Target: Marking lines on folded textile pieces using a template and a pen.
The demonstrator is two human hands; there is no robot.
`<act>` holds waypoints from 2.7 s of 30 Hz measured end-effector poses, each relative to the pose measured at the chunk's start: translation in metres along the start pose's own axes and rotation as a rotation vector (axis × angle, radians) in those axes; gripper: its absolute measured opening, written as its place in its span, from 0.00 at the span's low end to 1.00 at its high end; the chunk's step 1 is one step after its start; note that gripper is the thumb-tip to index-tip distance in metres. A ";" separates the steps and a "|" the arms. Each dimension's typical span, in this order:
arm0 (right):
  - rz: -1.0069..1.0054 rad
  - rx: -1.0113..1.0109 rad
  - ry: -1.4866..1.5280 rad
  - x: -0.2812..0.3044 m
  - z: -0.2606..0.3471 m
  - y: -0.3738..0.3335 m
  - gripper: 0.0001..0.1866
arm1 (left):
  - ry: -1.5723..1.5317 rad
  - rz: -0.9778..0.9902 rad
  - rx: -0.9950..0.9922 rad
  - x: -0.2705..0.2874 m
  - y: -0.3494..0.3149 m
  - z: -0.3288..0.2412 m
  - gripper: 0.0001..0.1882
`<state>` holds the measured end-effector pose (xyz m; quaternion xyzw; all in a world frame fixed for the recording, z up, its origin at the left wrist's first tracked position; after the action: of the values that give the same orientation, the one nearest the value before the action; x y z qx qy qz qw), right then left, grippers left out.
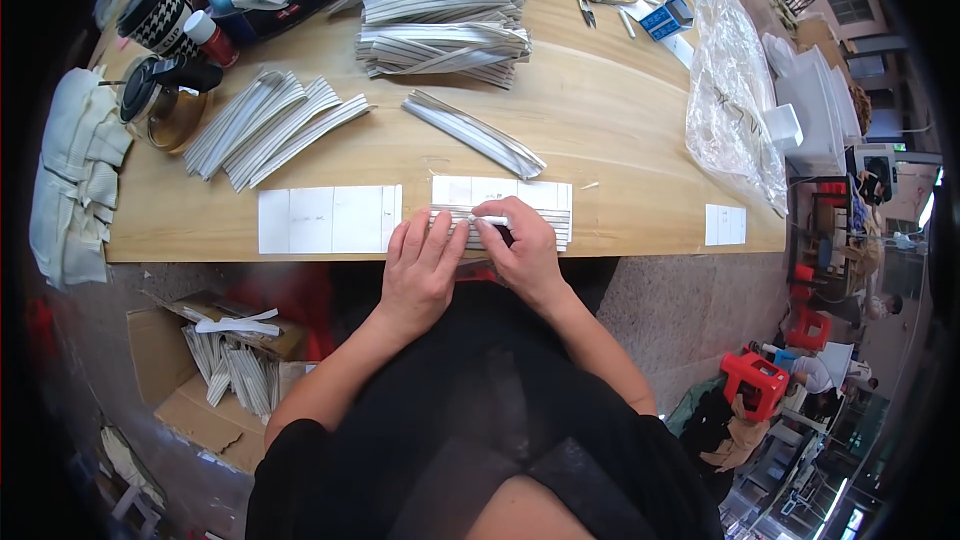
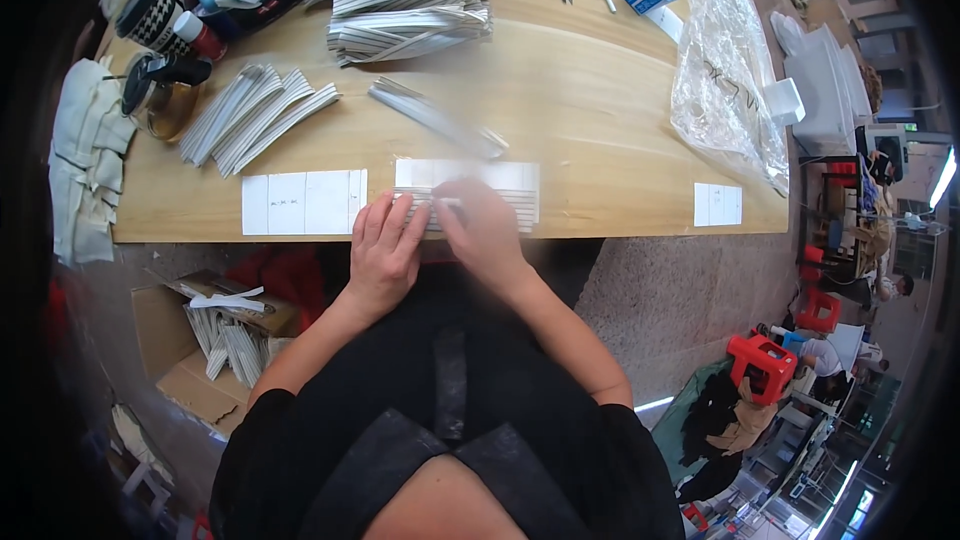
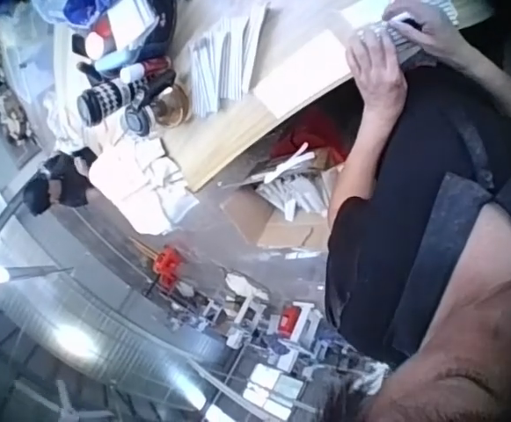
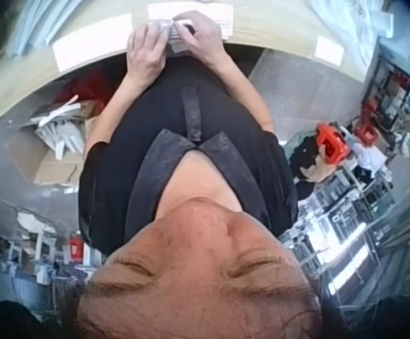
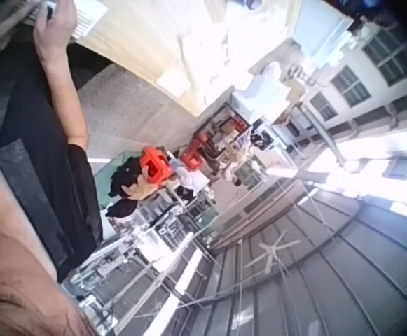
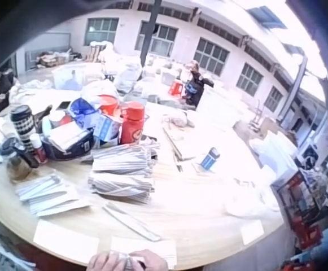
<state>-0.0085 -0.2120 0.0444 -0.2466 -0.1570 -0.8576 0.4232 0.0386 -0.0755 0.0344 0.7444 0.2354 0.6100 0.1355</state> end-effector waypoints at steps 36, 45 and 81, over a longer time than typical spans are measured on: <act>-0.275 -0.031 -0.034 0.041 -0.035 0.037 0.06 | 0.004 -0.146 -0.230 0.021 0.067 0.056 0.21; -0.366 0.069 0.106 0.063 -0.024 0.039 0.07 | -0.234 -0.223 -0.314 -0.014 0.140 0.039 0.07; -0.194 -0.033 0.126 0.080 -0.023 0.046 0.08 | -0.192 -0.427 -0.339 -0.034 0.118 0.069 0.08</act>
<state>-0.0196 -0.3026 0.0722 -0.1830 -0.1391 -0.9108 0.3428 0.1220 -0.1874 0.0480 0.6993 0.2674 0.5249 0.4049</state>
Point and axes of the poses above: each hand's wrist, its own y-axis towards the middle knuckle, its own x-axis out of the back of the hand, z = x × y, the point moved 8 cm from there along y, towards the middle knuckle, and after that the axes turned 14 degrees about -x, right-handed, at the moved point
